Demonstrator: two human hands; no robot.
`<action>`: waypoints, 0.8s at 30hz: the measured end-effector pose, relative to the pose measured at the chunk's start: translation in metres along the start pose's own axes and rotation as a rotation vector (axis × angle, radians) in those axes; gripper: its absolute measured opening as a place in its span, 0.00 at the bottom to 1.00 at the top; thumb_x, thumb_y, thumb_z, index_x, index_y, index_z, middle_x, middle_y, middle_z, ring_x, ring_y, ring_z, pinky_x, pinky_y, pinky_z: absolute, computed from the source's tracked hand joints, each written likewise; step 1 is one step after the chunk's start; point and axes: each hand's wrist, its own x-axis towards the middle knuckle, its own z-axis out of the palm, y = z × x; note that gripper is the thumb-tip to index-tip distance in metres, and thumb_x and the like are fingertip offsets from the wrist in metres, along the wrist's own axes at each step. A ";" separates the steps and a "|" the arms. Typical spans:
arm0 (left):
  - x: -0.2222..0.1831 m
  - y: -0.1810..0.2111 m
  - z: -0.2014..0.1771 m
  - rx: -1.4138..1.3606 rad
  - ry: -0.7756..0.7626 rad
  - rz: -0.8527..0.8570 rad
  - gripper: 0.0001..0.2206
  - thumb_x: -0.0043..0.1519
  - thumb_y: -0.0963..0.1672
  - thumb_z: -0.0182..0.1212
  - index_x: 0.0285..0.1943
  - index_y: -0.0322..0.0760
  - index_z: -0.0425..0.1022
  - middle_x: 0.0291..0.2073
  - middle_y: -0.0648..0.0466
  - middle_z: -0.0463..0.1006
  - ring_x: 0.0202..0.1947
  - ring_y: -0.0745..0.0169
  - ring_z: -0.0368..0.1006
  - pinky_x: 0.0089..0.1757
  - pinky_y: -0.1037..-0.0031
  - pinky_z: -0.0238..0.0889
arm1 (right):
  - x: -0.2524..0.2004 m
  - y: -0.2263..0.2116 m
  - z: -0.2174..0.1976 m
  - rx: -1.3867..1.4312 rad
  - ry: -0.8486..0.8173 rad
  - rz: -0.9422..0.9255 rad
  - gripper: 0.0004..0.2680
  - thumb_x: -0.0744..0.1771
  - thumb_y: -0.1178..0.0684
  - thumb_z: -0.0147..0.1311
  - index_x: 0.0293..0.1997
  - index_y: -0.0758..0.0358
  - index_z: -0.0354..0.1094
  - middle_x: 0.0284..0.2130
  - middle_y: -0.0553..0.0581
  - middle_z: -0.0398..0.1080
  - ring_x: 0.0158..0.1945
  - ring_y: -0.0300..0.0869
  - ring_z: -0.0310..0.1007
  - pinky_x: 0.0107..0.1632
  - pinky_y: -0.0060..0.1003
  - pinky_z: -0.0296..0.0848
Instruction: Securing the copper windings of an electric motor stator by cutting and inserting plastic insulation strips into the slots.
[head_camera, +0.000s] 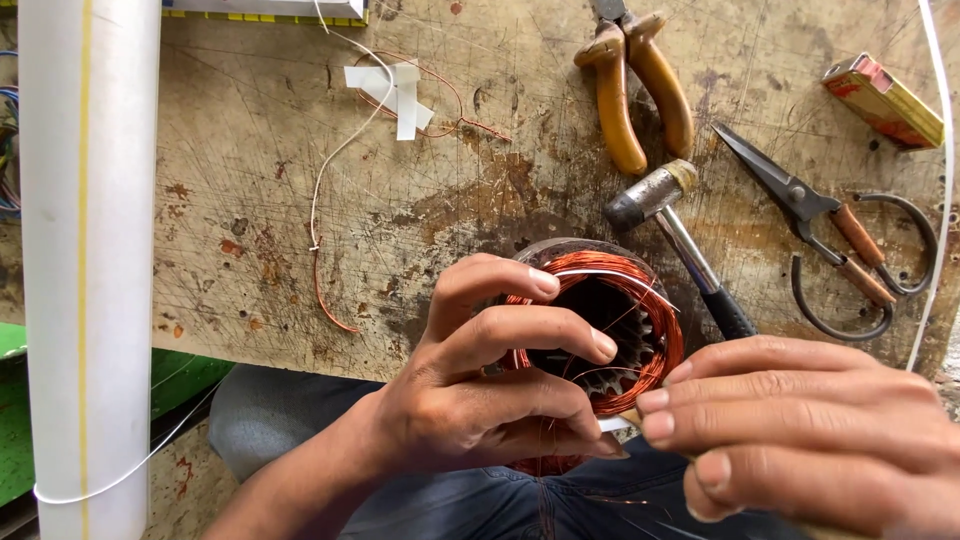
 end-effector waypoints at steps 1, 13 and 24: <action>0.001 0.000 -0.001 -0.008 -0.013 -0.005 0.09 0.66 0.51 0.63 0.36 0.52 0.82 0.54 0.62 0.73 0.57 0.54 0.63 0.58 0.62 0.64 | 0.002 -0.001 0.005 -0.057 0.078 -0.048 0.07 0.66 0.48 0.48 0.34 0.55 0.71 0.40 0.49 0.85 0.47 0.39 0.94 0.54 0.40 0.91; 0.001 0.001 -0.002 -0.064 -0.044 -0.038 0.08 0.65 0.50 0.64 0.37 0.50 0.82 0.54 0.61 0.73 0.58 0.53 0.63 0.60 0.61 0.64 | -0.014 0.012 0.020 -0.112 0.214 -0.169 0.05 0.65 0.49 0.55 0.41 0.53 0.67 0.39 0.47 0.84 0.46 0.41 0.96 0.53 0.38 0.95; 0.000 0.001 -0.004 -0.086 -0.064 -0.043 0.07 0.66 0.50 0.63 0.39 0.49 0.83 0.55 0.58 0.72 0.61 0.52 0.63 0.63 0.60 0.64 | -0.007 0.005 0.017 -0.144 0.193 -0.162 0.03 0.65 0.51 0.53 0.37 0.55 0.68 0.38 0.47 0.83 0.45 0.41 0.94 0.52 0.42 0.92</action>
